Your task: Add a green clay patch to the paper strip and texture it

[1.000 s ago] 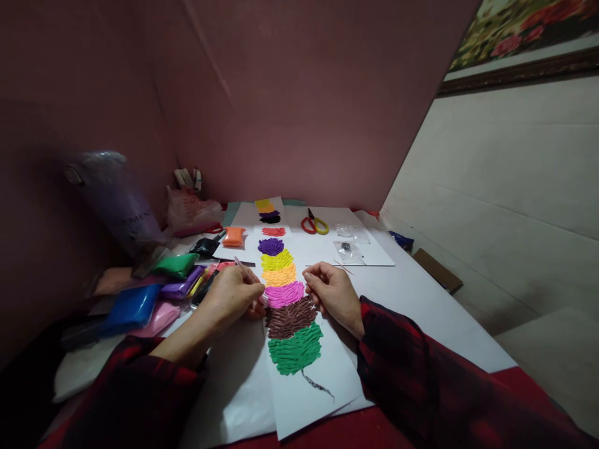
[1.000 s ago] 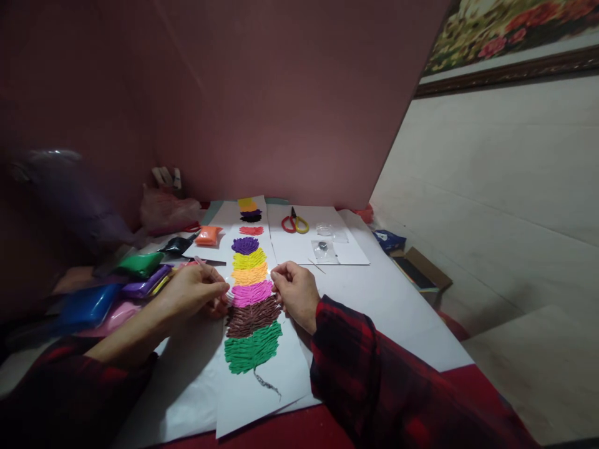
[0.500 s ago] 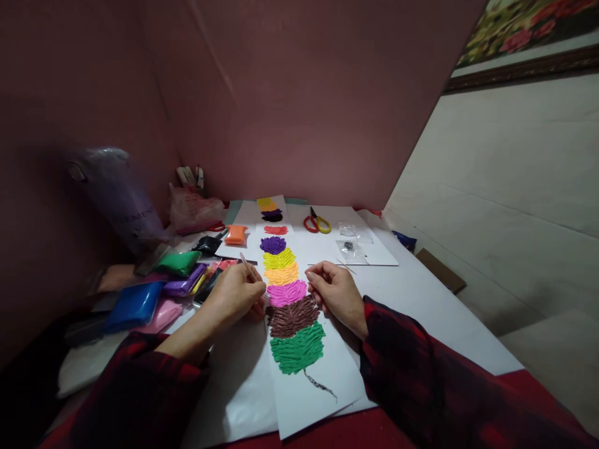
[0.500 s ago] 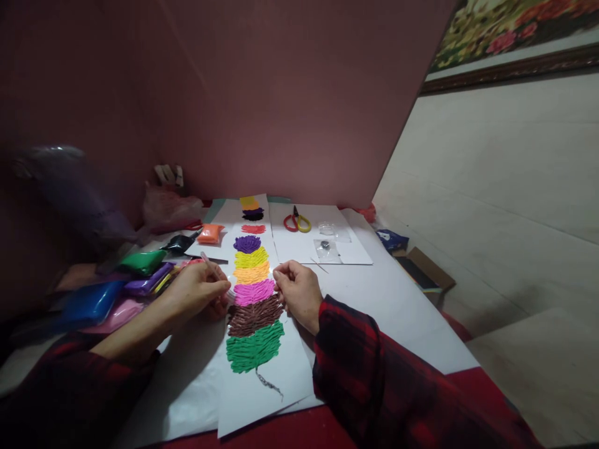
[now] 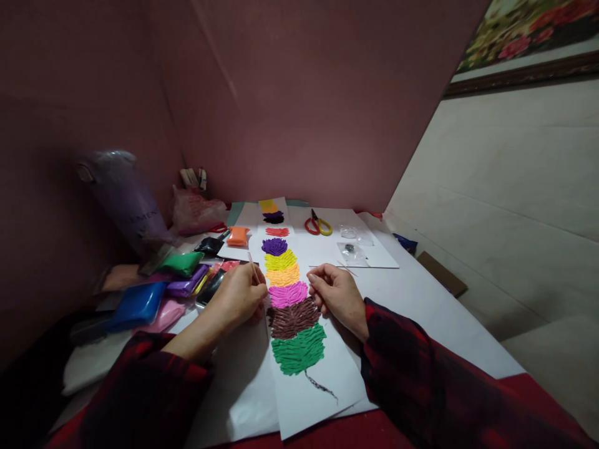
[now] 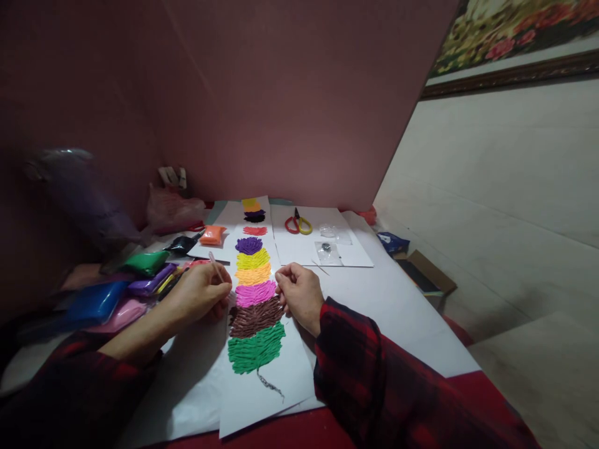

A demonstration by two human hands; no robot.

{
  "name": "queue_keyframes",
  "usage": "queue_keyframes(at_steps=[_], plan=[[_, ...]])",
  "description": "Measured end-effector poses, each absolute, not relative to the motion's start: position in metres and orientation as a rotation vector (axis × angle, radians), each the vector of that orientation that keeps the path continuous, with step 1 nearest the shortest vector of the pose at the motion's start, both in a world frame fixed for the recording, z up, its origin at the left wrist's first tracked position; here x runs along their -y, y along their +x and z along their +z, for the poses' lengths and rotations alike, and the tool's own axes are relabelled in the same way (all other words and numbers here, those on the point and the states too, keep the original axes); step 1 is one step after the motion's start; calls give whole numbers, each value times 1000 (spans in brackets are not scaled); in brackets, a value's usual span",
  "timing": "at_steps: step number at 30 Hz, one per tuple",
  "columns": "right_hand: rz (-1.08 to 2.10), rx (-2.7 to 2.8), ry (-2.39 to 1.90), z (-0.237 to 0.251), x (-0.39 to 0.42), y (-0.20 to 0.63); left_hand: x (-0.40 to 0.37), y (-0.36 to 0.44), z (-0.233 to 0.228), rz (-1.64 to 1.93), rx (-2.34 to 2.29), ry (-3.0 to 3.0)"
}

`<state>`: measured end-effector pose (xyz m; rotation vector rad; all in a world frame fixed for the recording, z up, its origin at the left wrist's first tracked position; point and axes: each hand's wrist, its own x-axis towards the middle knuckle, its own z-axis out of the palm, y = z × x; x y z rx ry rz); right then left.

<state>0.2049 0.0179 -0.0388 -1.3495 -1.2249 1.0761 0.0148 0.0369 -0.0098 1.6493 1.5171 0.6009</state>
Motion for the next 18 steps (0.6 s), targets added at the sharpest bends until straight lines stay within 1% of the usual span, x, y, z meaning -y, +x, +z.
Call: queue_keyframes(at_steps=[8,18], plan=[[1083,1212,-1382,-36,-18,203,-36,14,-5,600,-1530,1757],[1082,1208,-1404,-35,-18,204,-37,14,-7,588,-1550,1751]])
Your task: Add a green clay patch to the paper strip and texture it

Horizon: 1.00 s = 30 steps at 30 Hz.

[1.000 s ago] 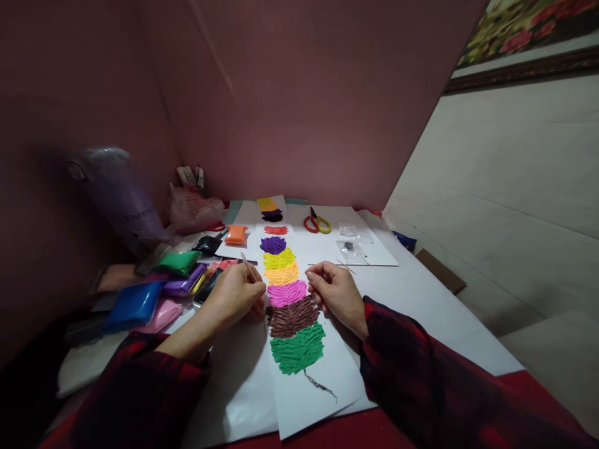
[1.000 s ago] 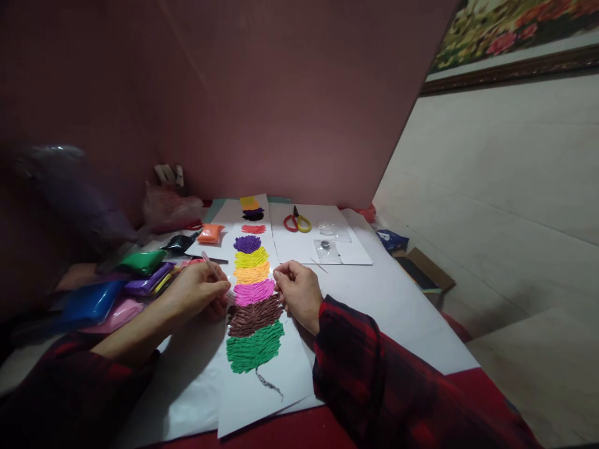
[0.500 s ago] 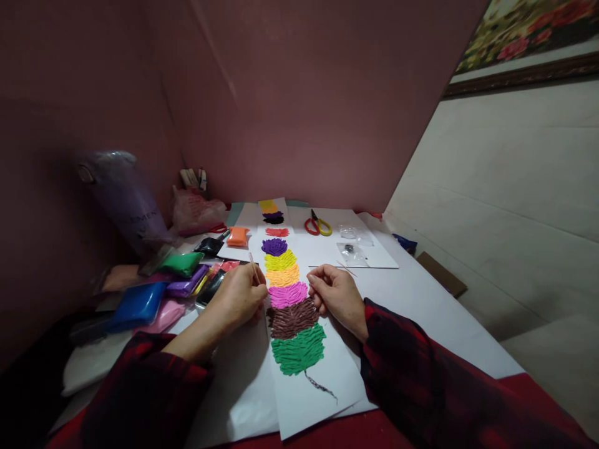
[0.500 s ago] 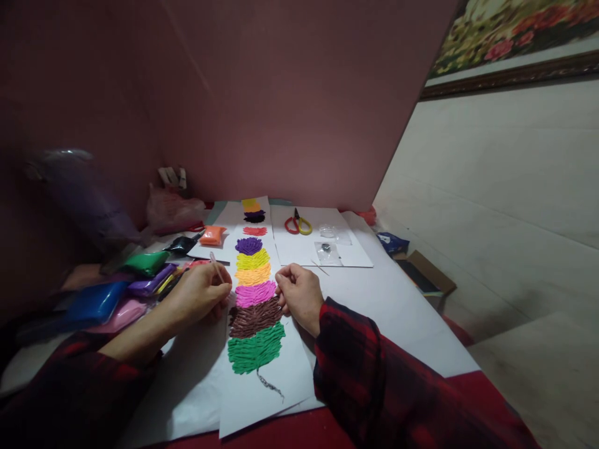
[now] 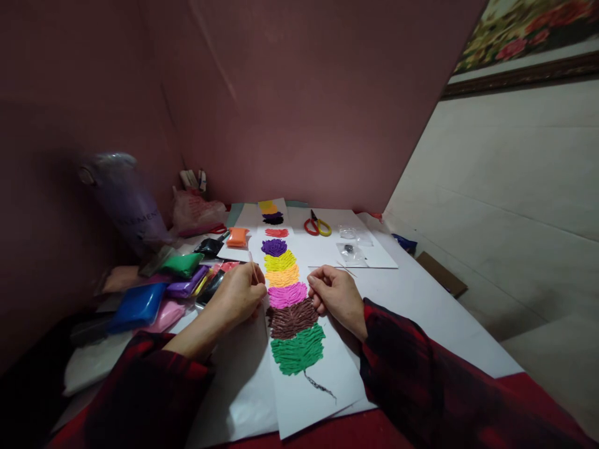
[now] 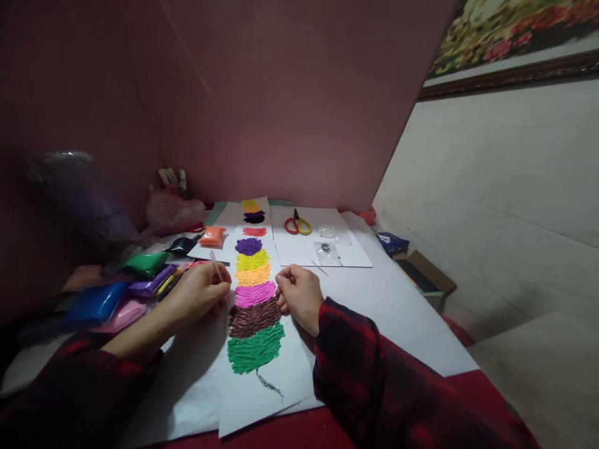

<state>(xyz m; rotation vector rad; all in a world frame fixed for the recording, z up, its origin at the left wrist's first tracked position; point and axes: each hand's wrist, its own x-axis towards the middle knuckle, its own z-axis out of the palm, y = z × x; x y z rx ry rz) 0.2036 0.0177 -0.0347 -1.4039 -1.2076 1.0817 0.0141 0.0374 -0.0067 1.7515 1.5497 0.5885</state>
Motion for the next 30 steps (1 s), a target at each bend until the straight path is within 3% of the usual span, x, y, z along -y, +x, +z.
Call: queue_keyframes(at_steps=[30], plan=[[1078,1214,-1440,-33,-18,203,-42,10,-5,646,-1665,1730]])
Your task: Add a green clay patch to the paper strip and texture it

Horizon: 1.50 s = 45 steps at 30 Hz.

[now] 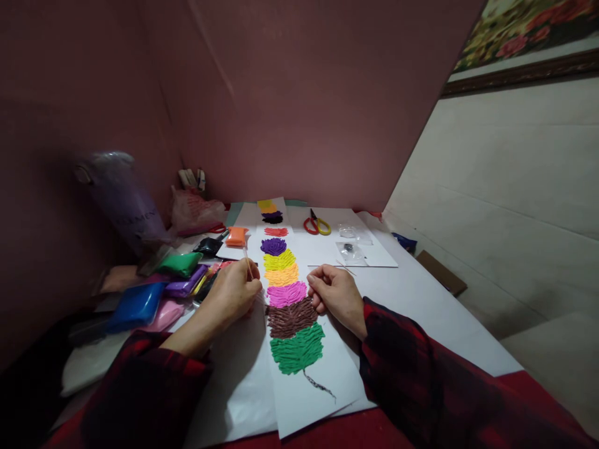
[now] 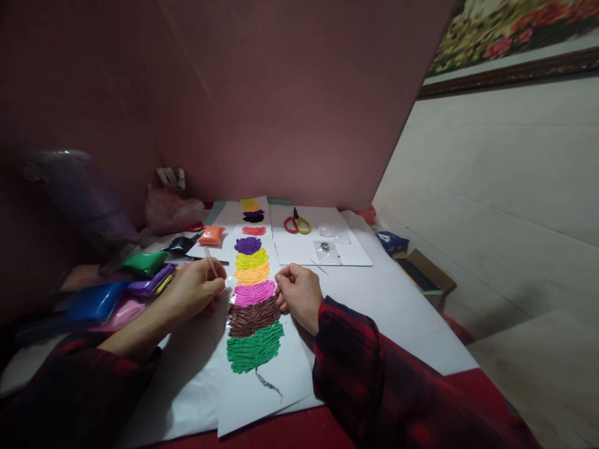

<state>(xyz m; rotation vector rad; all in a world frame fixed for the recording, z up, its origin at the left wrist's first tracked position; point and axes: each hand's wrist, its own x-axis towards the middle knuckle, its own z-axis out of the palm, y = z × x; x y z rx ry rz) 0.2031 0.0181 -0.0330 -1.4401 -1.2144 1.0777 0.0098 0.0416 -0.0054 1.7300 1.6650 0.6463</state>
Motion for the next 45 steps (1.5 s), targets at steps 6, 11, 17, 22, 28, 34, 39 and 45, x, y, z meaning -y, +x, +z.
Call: queue_keyframes(at_steps=[6,11,17,22,28,34,39,45], plan=[[1087,1212,-1440,-33,-17,203,-43,9,-2,740,-1623,1621],[1091,1209,-1447,-32,-17,203,-41,8,1,774,-1591,1619],[1089,1209,-1448,-32,-18,203,-42,8,-3,770,-1589,1655],[1090,1211,-1445,-32,-17,203,-40,12,-2,747,-1555,1647],[1089,1217,-1436,-33,-18,204,-40,12,-2,752,-1500,1633],[1087,1227,-1430,-34,-17,204,-38,10,4,782,-1494,1606],[1087,1228,-1424,-33,-17,204,-37,14,0,748,-1452,1585],[1091,1222,-1419,-35,-17,205,-38,13,-3,736,-1466,1548]])
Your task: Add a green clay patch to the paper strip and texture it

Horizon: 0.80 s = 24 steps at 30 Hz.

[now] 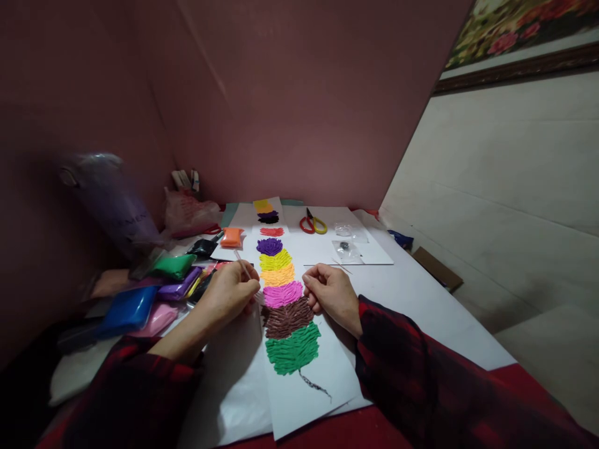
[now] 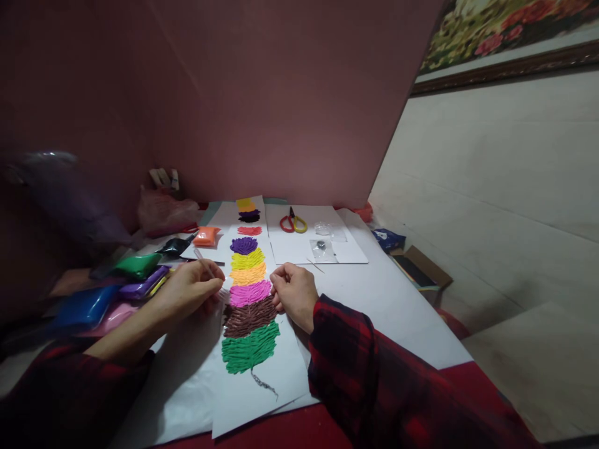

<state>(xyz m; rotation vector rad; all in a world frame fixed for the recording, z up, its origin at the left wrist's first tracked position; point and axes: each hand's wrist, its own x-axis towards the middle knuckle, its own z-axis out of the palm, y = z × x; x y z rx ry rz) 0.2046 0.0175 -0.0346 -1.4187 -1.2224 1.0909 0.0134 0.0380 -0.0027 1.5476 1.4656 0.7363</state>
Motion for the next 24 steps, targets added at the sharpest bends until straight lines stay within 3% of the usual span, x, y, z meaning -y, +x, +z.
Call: queue_keyframes(at_steps=[24], plan=[[1080,1222,-1418,-34,-18,204,-35,15,5,710,-1507,1500]])
